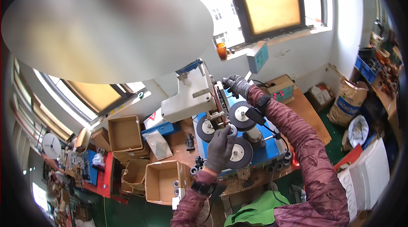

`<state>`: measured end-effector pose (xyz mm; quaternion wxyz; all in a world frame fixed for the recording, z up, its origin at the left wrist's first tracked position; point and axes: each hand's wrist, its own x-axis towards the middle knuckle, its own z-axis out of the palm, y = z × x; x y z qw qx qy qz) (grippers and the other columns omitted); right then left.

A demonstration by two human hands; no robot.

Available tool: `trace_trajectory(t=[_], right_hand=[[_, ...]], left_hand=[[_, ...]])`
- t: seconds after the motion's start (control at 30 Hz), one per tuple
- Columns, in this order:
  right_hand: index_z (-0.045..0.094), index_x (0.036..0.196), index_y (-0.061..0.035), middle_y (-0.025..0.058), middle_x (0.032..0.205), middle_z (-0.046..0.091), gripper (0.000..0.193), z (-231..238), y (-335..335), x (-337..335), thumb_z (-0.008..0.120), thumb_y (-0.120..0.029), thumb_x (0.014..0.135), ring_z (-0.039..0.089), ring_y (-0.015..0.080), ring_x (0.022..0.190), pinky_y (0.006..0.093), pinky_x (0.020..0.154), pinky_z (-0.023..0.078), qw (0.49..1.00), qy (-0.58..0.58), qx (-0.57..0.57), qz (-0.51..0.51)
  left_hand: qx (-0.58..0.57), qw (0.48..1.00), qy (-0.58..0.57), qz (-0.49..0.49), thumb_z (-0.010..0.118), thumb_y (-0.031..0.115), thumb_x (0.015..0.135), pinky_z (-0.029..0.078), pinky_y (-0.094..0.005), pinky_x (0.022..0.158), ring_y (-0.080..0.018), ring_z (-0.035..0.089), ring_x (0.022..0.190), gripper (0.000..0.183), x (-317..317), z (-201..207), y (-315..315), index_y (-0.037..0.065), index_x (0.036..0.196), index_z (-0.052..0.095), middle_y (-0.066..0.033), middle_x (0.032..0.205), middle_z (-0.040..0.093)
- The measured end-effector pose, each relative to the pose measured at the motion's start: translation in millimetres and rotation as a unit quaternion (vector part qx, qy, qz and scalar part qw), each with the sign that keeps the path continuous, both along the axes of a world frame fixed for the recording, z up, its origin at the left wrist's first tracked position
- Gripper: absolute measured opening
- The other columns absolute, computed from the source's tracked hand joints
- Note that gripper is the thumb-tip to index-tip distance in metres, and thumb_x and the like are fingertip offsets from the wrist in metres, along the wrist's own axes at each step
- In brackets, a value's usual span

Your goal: Operating a coil winding machine to wrap wire around metal cylinders, then taping the end and placing the finished parts in a tray.

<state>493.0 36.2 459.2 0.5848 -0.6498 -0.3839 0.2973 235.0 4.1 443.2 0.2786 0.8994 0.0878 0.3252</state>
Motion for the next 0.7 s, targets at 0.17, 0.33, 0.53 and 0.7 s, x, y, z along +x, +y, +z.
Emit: trace_trajectory(t=[0.17, 0.33, 0.53, 0.7], right_hand=[[0.061, 0.082, -0.0004, 0.0094, 0.070, 0.060, 0.057, 25, 57, 28, 0.051, -0.057, 0.079, 0.055, 0.0186, 0.061, 0.0340, 0.059, 0.046, 0.985, -0.143, -0.096, 0.025], [0.065, 0.086, 0.0000, 0.0162, 0.077, 0.064, 0.061, 33, 83, 27, 0.056, -0.059, 0.073, 0.062, 0.0258, 0.074, 0.0366, 0.070, 0.046, 0.955, -0.278, -0.100, 0.041], [0.066, 0.089, -0.0035, 0.0135, 0.078, 0.065, 0.054, 33, 94, 42, 0.060, -0.054, 0.073, 0.062, 0.0253, 0.074, 0.0357, 0.070, 0.047, 0.946, -0.283, -0.070, 0.142], [0.066, 0.087, -0.0032, 0.0154, 0.079, 0.065, 0.055, 23, 101, 46, 0.062, -0.056, 0.069, 0.062, 0.0280, 0.077, 0.0359, 0.072, 0.047, 0.952, -0.234, -0.013, 0.196]], left_hand=[[0.083, 0.967, -0.026, 0.241, 0.051, 0.023, 0.085, 0.043, -0.0415, 0.069, -0.0330, 0.054, 0.079, 0.033, 88, 7, 33, 0.001, 0.110, 0.049, -0.0192, 0.089, 0.054], [0.036, 0.906, 0.007, 0.421, 0.055, 0.030, 0.082, 0.043, -0.0427, 0.079, -0.0369, 0.053, 0.094, 0.038, 147, 17, 62, 0.000, 0.104, 0.050, -0.0222, 0.099, 0.055], [0.010, 0.830, 0.138, 0.540, 0.059, 0.020, 0.077, 0.047, -0.0440, 0.073, -0.0355, 0.058, 0.085, 0.024, 175, 40, 71, 0.003, 0.093, 0.056, -0.0191, 0.089, 0.060], [0.041, 0.789, 0.163, 0.591, 0.058, 0.020, 0.076, 0.048, -0.0440, 0.068, -0.0348, 0.060, 0.079, 0.018, 182, 35, 77, 0.004, 0.086, 0.058, -0.0178, 0.082, 0.061]])
